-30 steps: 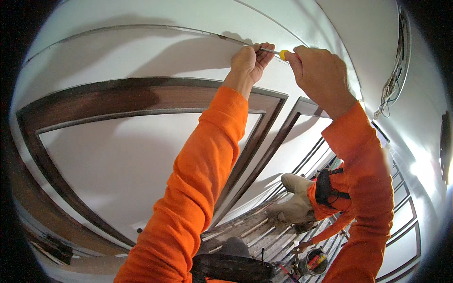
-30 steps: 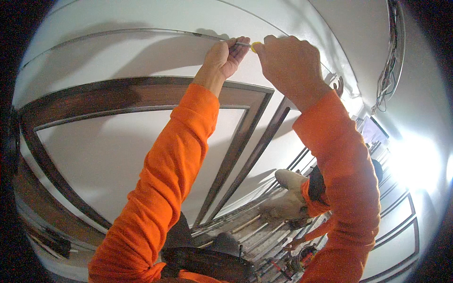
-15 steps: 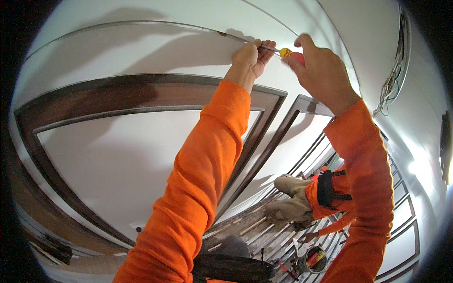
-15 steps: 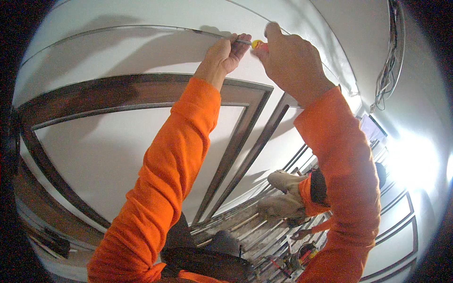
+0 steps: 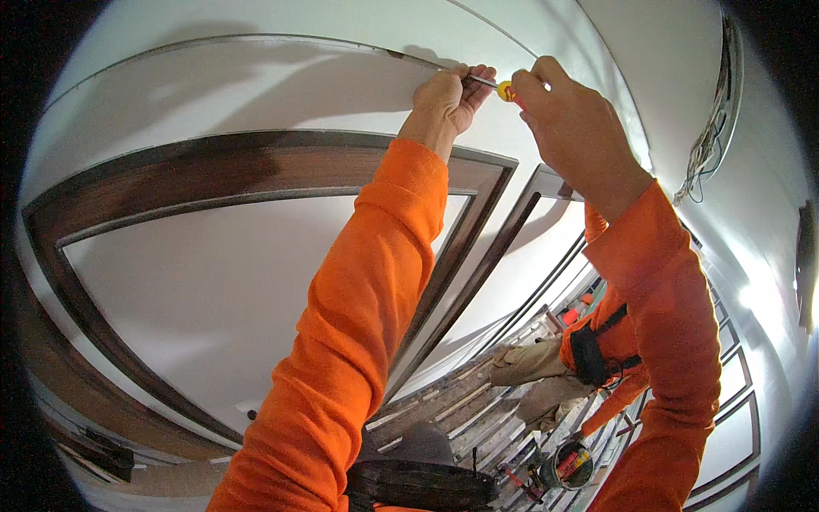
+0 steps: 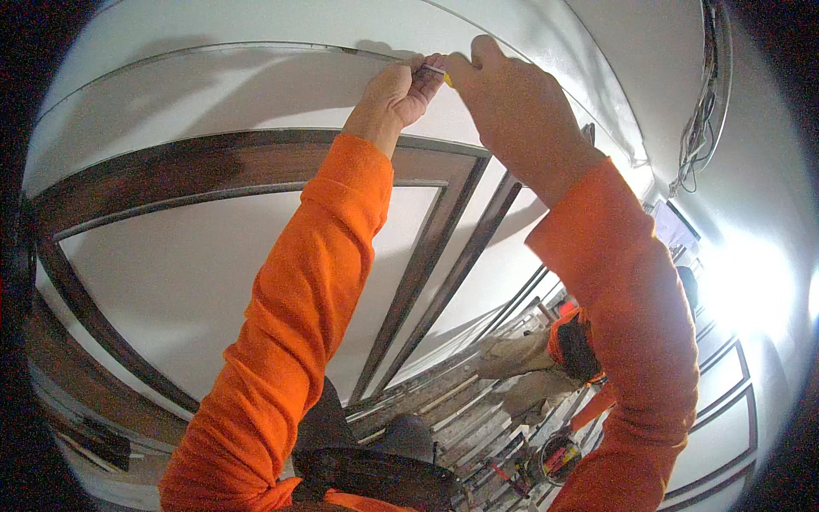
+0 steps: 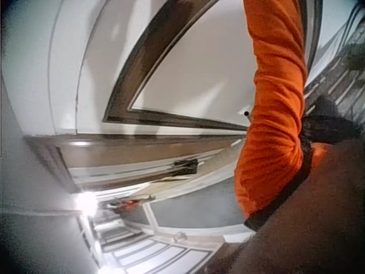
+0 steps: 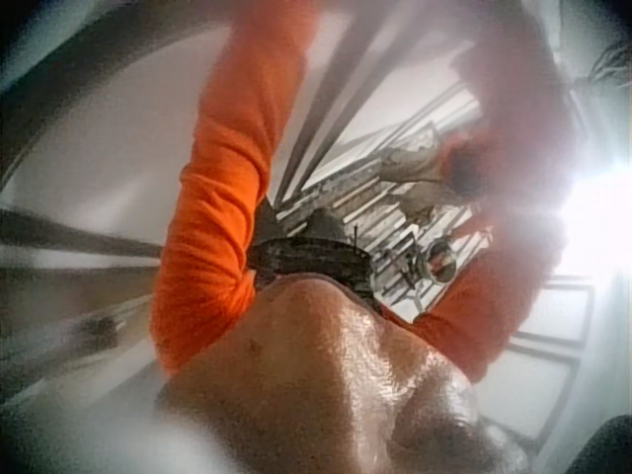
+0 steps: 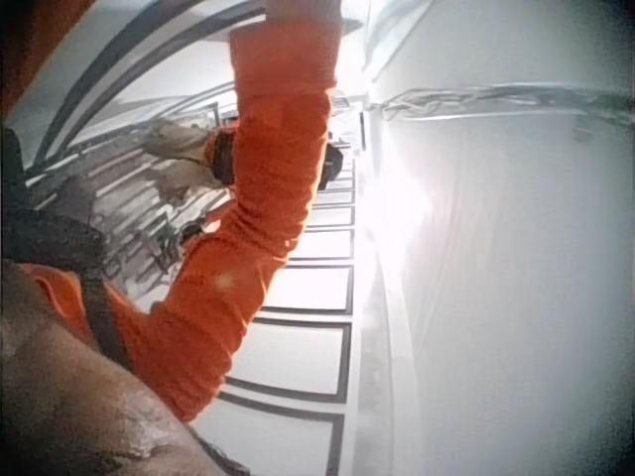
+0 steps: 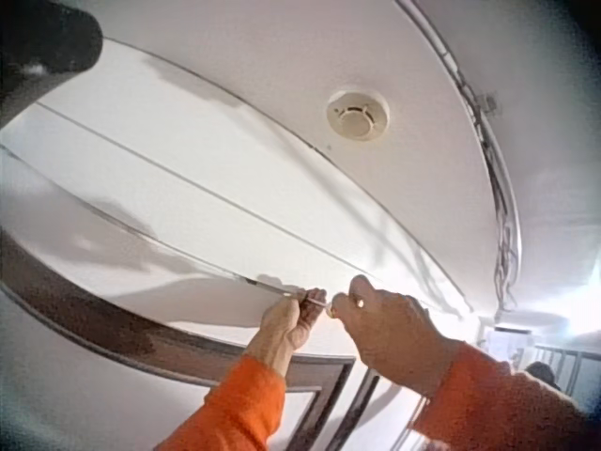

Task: The person uses a screwdriver to secure a panel to the wall, then crouches on a scaffolding platform to retrieve and prepare a smaller strip of material from a bucket using a handheld tool.

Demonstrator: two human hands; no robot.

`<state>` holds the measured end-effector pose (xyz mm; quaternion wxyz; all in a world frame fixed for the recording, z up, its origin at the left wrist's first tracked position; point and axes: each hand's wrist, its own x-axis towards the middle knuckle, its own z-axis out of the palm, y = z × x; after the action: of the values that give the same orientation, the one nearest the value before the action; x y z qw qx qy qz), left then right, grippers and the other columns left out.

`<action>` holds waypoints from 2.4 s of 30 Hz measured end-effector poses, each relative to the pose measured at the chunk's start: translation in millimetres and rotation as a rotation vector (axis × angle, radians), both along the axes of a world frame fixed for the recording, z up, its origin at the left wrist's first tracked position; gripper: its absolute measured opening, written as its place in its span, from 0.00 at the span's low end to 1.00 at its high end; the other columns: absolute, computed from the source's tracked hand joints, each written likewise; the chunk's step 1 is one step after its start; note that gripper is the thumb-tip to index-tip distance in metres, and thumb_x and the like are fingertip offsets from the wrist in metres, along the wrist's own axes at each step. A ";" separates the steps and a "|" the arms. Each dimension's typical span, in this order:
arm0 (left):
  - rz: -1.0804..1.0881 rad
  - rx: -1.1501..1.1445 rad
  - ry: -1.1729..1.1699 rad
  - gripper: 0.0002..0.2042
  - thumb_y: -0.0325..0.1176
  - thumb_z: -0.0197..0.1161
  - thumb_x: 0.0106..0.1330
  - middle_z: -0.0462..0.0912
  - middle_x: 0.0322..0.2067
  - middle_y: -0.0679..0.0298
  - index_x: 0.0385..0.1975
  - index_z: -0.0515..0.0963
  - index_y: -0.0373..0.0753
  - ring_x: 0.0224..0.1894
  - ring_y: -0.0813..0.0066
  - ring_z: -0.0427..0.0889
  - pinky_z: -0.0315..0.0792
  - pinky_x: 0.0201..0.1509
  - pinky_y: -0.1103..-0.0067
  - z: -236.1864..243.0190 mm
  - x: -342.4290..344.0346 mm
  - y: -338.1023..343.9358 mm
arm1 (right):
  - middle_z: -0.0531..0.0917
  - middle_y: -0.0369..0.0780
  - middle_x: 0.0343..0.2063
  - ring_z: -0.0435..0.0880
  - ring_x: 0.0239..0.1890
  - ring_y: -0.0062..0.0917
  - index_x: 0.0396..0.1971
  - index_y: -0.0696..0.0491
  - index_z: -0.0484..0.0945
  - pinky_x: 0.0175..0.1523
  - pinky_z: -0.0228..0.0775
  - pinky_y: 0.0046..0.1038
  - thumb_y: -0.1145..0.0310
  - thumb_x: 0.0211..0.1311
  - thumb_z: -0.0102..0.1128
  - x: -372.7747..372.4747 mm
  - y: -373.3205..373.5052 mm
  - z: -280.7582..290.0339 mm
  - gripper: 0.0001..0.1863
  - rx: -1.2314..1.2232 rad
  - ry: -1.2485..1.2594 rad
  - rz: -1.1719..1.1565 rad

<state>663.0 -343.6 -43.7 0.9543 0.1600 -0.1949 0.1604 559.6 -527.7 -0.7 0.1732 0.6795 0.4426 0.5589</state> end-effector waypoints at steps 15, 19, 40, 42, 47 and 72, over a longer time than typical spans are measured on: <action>0.061 0.023 0.069 0.13 0.27 0.44 0.79 0.86 0.42 0.48 0.47 0.74 0.24 0.43 0.56 0.88 0.87 0.53 0.68 5.8 -4.4 -5.1 | 0.87 0.48 0.30 0.90 0.33 0.40 0.40 0.55 0.81 0.36 0.83 0.38 0.68 0.62 0.64 9.5 0.2 1.0 0.10 -0.014 -0.145 -0.025; 0.024 0.119 0.043 0.12 0.28 0.46 0.79 0.87 0.41 0.50 0.44 0.77 0.28 0.45 0.59 0.89 0.87 0.51 0.70 4.8 -1.2 5.7 | 0.83 0.43 0.22 0.86 0.25 0.40 0.39 0.54 0.81 0.34 0.81 0.37 0.62 0.70 0.59 4.9 10.1 9.9 0.10 0.218 0.125 -0.106; 0.053 0.137 0.002 0.12 0.27 0.46 0.79 0.85 0.44 0.51 0.50 0.74 0.25 0.47 0.61 0.88 0.88 0.50 0.72 -2.9 -11.2 2.7 | 0.79 0.45 0.36 0.89 0.34 0.35 0.41 0.60 0.77 0.33 0.82 0.34 0.68 0.65 0.64 2.3 -1.4 -3.5 0.12 -0.083 -0.131 0.075; 0.026 0.101 0.019 0.12 0.27 0.46 0.79 0.85 0.45 0.51 0.50 0.74 0.25 0.46 0.61 0.88 0.88 0.50 0.72 -3.8 -9.5 -2.4 | 0.80 0.42 0.37 0.88 0.38 0.35 0.41 0.58 0.77 0.35 0.82 0.35 0.69 0.65 0.63 -8.5 3.6 0.6 0.09 0.043 0.054 -0.138; -0.005 0.097 0.012 0.12 0.29 0.46 0.81 0.85 0.45 0.52 0.48 0.74 0.27 0.47 0.62 0.88 0.88 0.50 0.72 -0.2 -4.1 7.2 | 0.82 0.41 0.36 0.87 0.36 0.35 0.43 0.55 0.78 0.36 0.81 0.37 0.69 0.65 0.62 -7.0 14.8 8.1 0.09 0.255 0.288 -0.134; 2.031 2.054 -0.593 0.11 0.43 0.73 0.61 0.75 0.67 0.64 0.37 0.89 0.46 0.77 0.62 0.59 0.53 0.80 0.62 46.1 -64.6 63.3 | 0.80 0.39 0.40 0.87 0.34 0.37 0.41 0.52 0.81 0.40 0.81 0.38 0.69 0.64 0.67 9.1 1.2 1.1 0.08 0.038 -0.104 0.032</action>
<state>598.3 -280.2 2.4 -0.1682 0.7786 -0.2110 0.5665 568.7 -526.5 0.4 0.1740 0.6455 0.4333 0.6045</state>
